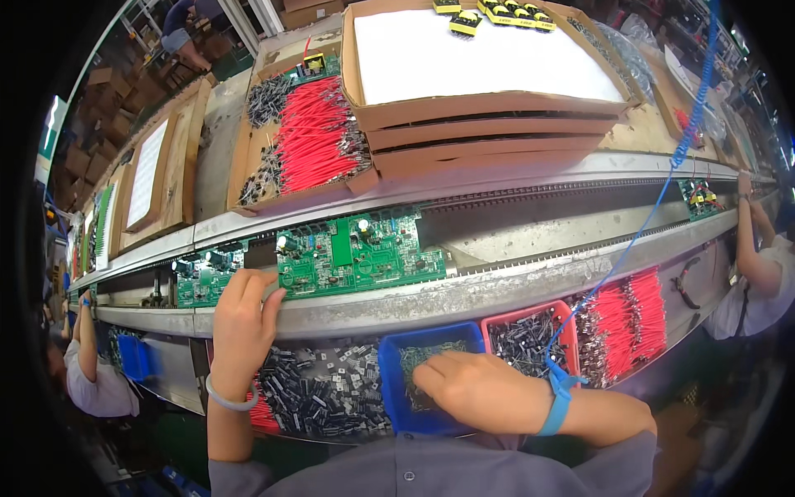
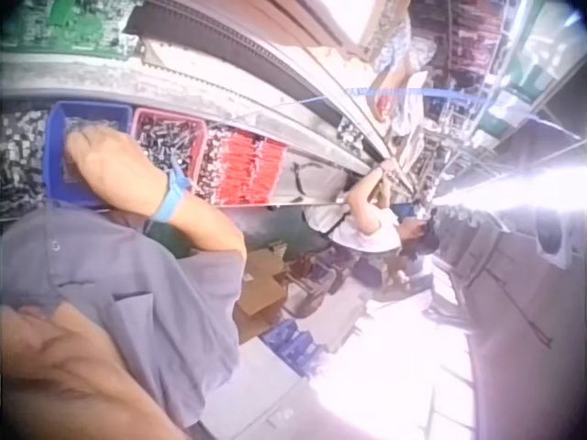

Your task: The person assembles circuit boards along an assembly line by placing electronic components from bins, transformers from a box, and wires onto the boards by hand.

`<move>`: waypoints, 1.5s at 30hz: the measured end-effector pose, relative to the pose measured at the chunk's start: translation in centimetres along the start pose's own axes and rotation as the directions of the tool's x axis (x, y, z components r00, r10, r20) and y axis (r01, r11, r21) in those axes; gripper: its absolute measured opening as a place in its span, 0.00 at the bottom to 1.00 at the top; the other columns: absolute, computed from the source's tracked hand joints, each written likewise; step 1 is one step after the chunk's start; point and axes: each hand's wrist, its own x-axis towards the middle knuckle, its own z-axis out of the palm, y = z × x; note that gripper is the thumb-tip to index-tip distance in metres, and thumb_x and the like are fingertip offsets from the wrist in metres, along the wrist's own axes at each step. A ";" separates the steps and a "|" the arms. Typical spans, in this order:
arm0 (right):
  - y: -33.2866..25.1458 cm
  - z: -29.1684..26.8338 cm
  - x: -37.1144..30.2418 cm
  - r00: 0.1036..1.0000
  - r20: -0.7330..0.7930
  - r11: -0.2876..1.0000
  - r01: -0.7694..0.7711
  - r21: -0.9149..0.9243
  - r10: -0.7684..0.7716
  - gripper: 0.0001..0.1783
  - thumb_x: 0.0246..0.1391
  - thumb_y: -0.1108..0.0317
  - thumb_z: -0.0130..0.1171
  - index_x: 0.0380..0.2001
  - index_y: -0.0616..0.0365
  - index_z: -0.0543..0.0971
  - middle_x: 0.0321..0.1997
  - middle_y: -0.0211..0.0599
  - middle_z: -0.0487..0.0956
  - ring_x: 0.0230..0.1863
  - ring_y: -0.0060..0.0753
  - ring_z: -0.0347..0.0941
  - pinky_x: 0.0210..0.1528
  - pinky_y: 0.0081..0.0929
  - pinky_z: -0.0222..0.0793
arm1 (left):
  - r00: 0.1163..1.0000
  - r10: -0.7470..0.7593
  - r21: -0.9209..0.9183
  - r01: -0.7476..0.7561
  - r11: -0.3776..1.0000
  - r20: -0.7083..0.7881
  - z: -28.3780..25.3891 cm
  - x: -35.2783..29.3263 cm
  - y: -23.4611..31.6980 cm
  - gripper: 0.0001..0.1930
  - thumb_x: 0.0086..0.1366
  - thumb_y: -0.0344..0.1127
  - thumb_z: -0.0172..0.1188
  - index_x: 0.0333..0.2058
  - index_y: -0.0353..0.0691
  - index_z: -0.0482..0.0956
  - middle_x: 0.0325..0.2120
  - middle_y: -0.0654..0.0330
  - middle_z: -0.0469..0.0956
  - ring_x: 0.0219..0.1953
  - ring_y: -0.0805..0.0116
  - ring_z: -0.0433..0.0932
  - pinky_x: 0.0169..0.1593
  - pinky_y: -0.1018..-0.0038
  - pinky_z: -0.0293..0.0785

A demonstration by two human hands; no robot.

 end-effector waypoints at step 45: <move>7.6 -2.8 7.4 0.922 -0.343 0.950 0.074 -0.304 -0.182 0.08 0.45 0.73 0.59 0.32 0.57 0.81 0.32 0.36 0.73 0.36 0.40 0.72 0.38 0.35 0.68 | 0.801 0.564 -0.558 -0.380 0.737 0.200 5.7 -1.5 13.7 0.06 0.54 0.29 0.59 0.31 0.38 0.74 0.27 0.56 0.74 0.32 0.60 0.78 0.36 0.67 0.76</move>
